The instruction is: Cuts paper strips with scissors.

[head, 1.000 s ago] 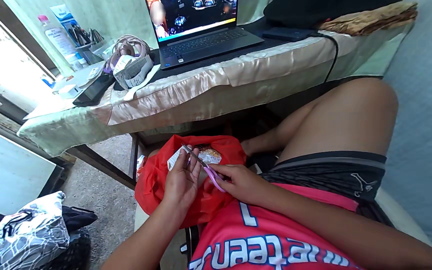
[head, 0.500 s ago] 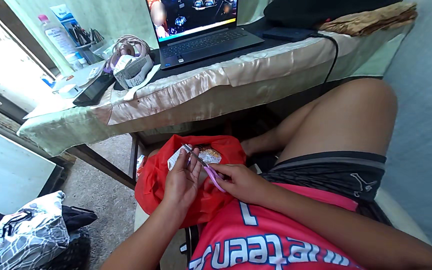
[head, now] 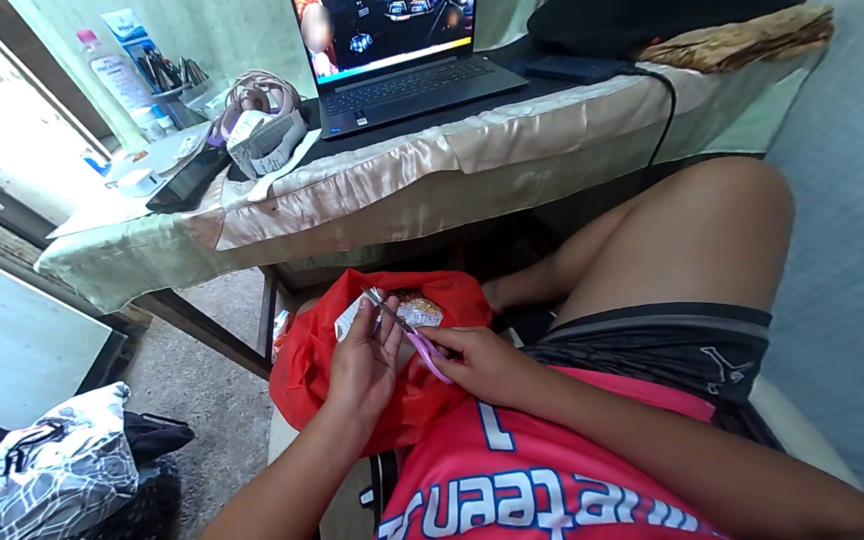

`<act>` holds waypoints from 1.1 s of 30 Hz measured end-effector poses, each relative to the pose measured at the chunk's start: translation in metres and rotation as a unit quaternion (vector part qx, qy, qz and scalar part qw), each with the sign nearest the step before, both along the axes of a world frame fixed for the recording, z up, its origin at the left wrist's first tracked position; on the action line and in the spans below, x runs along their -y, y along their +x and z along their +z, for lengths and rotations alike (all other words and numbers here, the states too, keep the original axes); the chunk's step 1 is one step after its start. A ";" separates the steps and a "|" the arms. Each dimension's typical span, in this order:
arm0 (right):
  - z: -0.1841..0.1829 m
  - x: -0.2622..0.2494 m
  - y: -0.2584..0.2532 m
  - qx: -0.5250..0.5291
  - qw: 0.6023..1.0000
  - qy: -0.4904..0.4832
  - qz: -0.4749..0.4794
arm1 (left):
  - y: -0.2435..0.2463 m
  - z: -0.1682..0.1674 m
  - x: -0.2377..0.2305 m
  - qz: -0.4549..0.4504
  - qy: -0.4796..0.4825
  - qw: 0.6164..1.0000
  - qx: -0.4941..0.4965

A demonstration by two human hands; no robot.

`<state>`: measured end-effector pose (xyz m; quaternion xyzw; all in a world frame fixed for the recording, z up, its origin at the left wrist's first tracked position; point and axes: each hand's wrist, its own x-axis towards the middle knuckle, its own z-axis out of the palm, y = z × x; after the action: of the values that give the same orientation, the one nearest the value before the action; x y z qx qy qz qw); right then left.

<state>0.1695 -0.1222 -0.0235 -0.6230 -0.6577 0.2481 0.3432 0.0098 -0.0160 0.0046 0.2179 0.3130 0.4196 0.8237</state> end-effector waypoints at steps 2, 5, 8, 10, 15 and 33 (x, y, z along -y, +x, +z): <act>0.000 0.000 0.000 -0.003 1.000 -0.001 -0.003 | 0.000 0.000 0.000 0.002 0.001 1.000 -0.001; 0.000 0.000 -0.001 -0.016 1.000 -0.004 0.004 | 0.000 0.000 0.000 -0.003 0.000 1.000 0.000; 0.000 0.000 -0.001 -0.011 1.000 -0.004 0.005 | 0.000 0.000 0.000 -0.005 0.000 1.000 0.002; -0.002 0.000 0.000 -0.004 1.000 0.000 0.002 | 0.000 0.000 0.000 -0.003 0.004 1.000 -0.002; -0.002 0.000 -0.001 0.005 1.000 0.000 -0.001 | 0.000 0.002 0.001 -0.006 0.008 1.000 -0.003; -0.004 0.000 -0.002 0.025 1.000 0.017 -0.008 | 0.000 0.001 0.001 -0.002 0.004 1.000 -0.005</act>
<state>0.1677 -0.1219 -0.0279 -0.6279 -0.6654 0.2188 0.3393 0.0094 -0.0169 0.0059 0.2244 0.3148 0.4178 0.8222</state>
